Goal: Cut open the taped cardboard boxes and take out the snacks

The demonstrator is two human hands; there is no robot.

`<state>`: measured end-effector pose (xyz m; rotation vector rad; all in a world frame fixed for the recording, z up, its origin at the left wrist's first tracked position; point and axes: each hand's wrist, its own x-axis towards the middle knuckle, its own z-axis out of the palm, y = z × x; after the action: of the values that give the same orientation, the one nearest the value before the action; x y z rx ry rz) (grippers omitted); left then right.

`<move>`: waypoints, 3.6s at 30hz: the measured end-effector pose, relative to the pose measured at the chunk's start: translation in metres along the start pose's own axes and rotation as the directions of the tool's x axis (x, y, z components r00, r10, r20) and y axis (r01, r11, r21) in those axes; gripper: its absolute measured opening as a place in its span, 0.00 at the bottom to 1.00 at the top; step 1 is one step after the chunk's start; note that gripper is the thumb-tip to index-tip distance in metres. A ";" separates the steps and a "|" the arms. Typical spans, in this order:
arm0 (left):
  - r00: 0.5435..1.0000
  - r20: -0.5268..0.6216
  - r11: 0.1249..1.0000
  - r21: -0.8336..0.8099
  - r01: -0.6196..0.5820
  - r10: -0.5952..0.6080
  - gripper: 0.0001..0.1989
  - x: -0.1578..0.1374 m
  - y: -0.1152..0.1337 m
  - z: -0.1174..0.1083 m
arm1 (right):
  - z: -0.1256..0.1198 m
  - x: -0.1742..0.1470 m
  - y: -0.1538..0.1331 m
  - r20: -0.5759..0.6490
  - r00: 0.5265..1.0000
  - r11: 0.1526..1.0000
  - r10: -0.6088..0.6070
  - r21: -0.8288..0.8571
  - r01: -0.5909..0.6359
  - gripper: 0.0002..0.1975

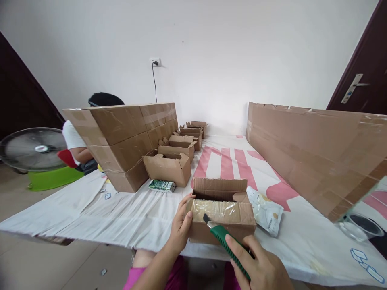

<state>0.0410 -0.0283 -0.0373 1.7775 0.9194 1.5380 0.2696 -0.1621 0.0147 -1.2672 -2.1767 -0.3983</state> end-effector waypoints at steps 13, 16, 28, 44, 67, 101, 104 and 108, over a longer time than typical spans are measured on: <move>0.999 0.040 1.000 0.001 -0.018 0.018 0.18 0.000 -0.003 -0.001 | 0.010 0.014 -0.002 -0.002 0.999 0.998 -0.033 -0.062 0.033 0.19; 0.999 0.030 0.999 0.025 -0.032 0.031 0.18 -0.001 -0.004 0.000 | -0.006 0.013 -0.001 0.006 0.998 0.988 -0.067 -0.139 0.067 0.19; 1.000 -0.003 1.000 0.005 -0.006 0.006 0.19 0.000 -0.002 0.000 | 0.006 0.002 -0.002 0.015 0.997 0.944 -0.073 -0.323 0.073 0.21; 0.997 0.044 0.991 0.115 -0.070 0.065 0.19 -0.002 -0.006 0.000 | 0.008 0.012 -0.008 0.001 1.000 0.999 0.030 -0.016 -0.030 0.18; 0.991 0.129 0.999 -0.033 -0.025 0.029 0.21 -0.002 -0.001 -0.004 | 0.003 0.017 -0.018 0.111 0.991 0.997 0.077 -0.003 -0.077 0.22; 0.998 0.057 0.995 0.095 -0.038 0.032 0.19 -0.009 0.003 0.007 | 0.031 -0.010 -0.028 0.147 0.977 0.975 0.154 0.135 -0.175 0.30; 0.998 0.031 0.988 0.140 -0.060 0.056 0.18 -0.011 0.007 0.009 | 0.030 -0.004 -0.030 0.058 0.987 0.981 0.150 0.118 -0.156 0.28; 0.995 -0.017 0.975 0.203 -0.091 0.097 0.17 -0.013 0.013 0.012 | 0.031 -0.001 -0.031 0.009 0.990 0.987 0.141 0.074 -0.141 0.27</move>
<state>0.0531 -0.0468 -0.0356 1.9724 1.0504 1.5772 0.2329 -0.1621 -0.0094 -1.3707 -2.0697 -0.2554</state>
